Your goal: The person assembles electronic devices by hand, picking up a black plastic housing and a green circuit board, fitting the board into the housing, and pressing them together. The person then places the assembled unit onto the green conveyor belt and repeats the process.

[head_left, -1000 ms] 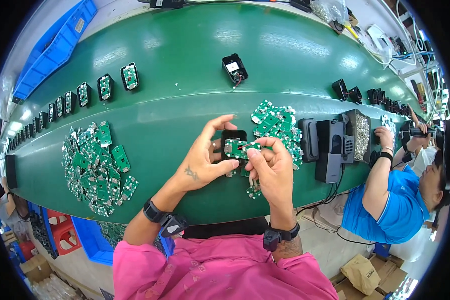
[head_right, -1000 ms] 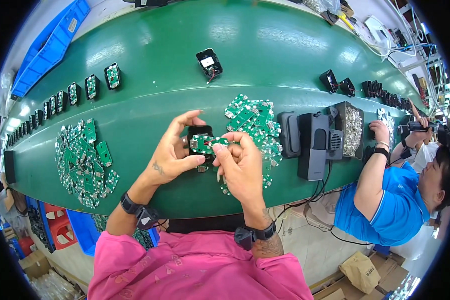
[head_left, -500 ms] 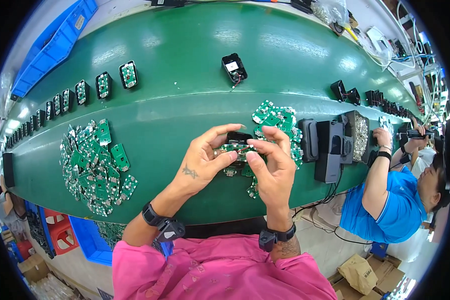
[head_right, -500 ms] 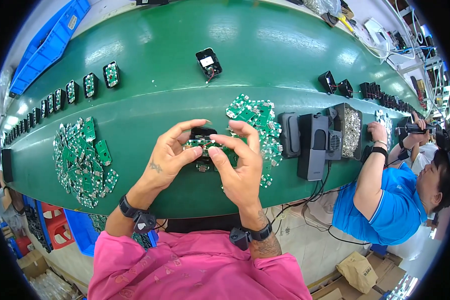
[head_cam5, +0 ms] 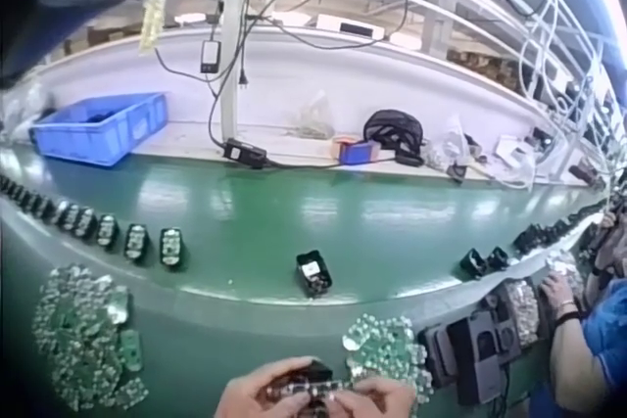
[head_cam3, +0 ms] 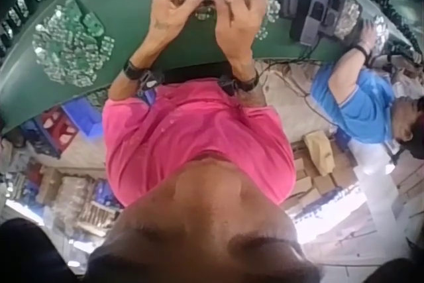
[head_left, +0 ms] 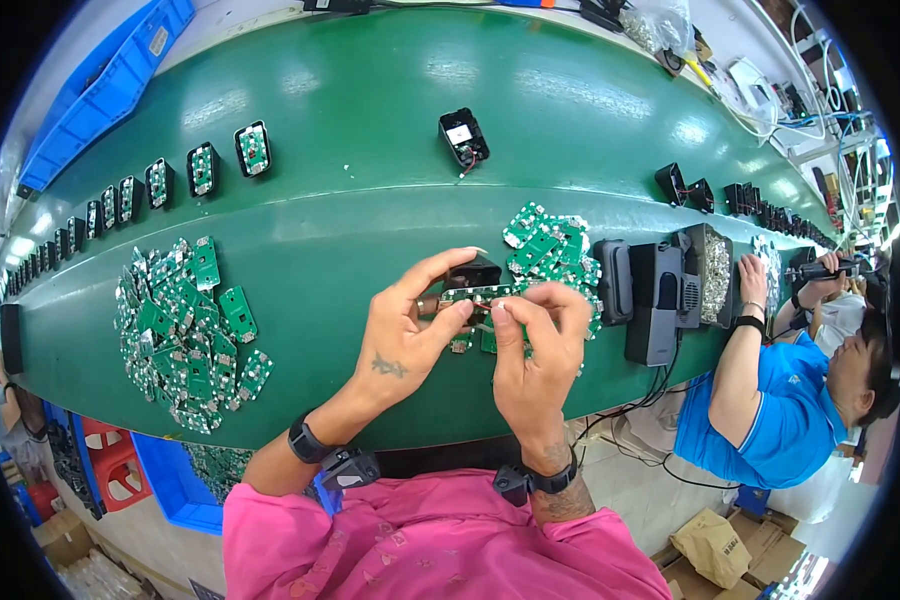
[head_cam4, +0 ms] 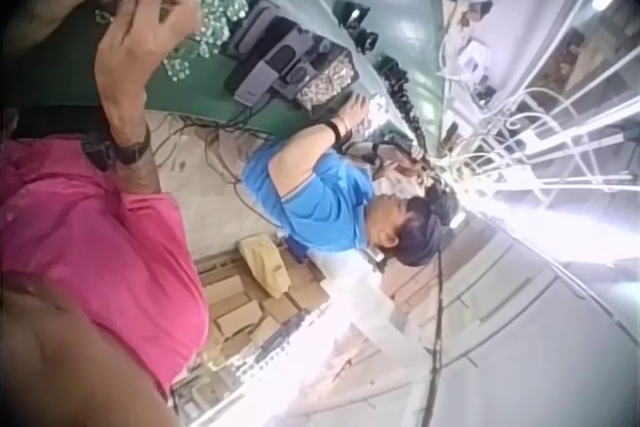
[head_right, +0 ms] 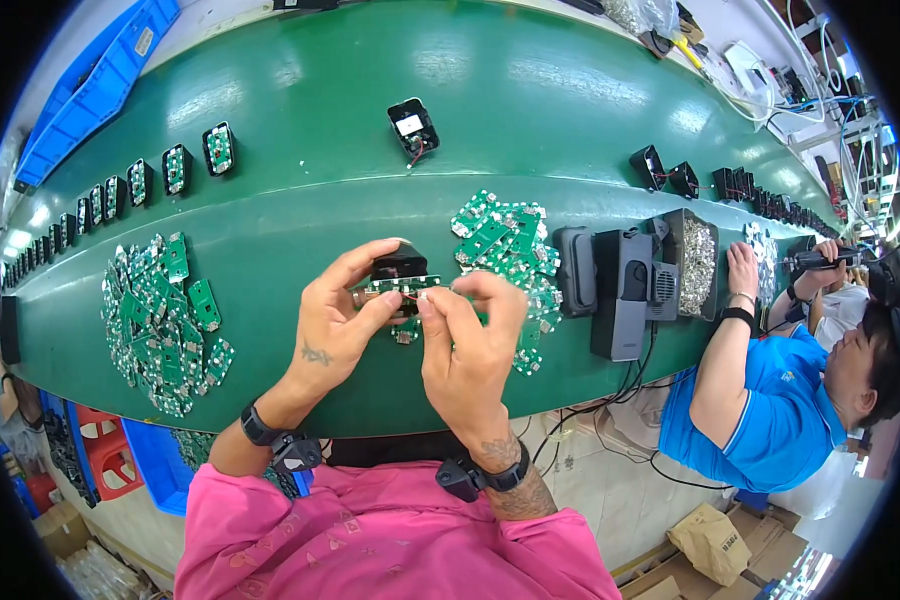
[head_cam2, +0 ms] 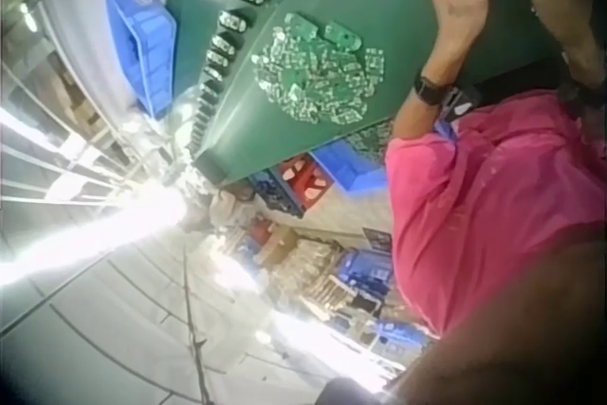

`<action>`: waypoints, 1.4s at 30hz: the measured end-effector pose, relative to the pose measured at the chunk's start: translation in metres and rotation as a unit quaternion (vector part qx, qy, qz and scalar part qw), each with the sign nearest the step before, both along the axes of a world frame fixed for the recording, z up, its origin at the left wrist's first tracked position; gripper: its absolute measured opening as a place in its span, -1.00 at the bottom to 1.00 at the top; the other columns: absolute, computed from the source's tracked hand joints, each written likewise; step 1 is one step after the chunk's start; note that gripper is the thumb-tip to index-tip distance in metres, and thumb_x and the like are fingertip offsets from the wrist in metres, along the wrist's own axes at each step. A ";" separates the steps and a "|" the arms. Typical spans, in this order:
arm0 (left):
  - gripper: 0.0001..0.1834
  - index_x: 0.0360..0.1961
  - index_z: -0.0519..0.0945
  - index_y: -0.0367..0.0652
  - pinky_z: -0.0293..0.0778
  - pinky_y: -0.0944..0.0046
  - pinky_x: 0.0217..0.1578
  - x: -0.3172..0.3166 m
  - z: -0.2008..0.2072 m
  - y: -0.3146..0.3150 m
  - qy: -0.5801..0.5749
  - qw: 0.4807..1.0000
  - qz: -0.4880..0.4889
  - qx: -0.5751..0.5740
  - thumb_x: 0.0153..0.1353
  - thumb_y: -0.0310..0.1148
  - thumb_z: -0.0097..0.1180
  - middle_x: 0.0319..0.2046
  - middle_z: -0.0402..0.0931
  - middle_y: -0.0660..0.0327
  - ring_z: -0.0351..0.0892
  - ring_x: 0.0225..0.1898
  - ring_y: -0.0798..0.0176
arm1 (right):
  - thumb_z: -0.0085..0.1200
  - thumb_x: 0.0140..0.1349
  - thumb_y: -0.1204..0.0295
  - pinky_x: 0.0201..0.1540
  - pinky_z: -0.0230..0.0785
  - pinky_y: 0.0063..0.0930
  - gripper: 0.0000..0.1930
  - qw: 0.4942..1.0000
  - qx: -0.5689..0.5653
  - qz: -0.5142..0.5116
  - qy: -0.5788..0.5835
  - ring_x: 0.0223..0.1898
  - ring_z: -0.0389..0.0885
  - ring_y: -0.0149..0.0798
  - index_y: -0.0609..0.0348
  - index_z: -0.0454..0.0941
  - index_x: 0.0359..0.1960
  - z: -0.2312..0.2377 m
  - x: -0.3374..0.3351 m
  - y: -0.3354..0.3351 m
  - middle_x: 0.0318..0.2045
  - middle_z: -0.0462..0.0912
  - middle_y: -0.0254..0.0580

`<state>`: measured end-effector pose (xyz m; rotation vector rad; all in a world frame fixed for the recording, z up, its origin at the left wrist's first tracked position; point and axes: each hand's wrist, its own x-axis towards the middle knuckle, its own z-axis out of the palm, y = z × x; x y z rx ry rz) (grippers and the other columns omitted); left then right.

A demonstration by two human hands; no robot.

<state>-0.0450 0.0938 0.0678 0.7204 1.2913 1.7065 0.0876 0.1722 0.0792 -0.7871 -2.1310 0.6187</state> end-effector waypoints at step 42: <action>-0.46 0.10 0.63 -0.09 0.62 0.19 -0.13 0.006 -0.002 -0.004 0.435 0.898 0.055 0.032 0.04 -0.69 0.22 -0.02 0.61 -0.07 0.69 -0.12 -0.06 | 0.19 0.18 0.58 -0.53 0.29 -0.41 -0.93 0.982 -0.112 0.100 -0.110 -0.60 0.51 -0.28 0.35 0.59 -0.42 0.016 0.004 0.010 -0.58 0.55 -0.15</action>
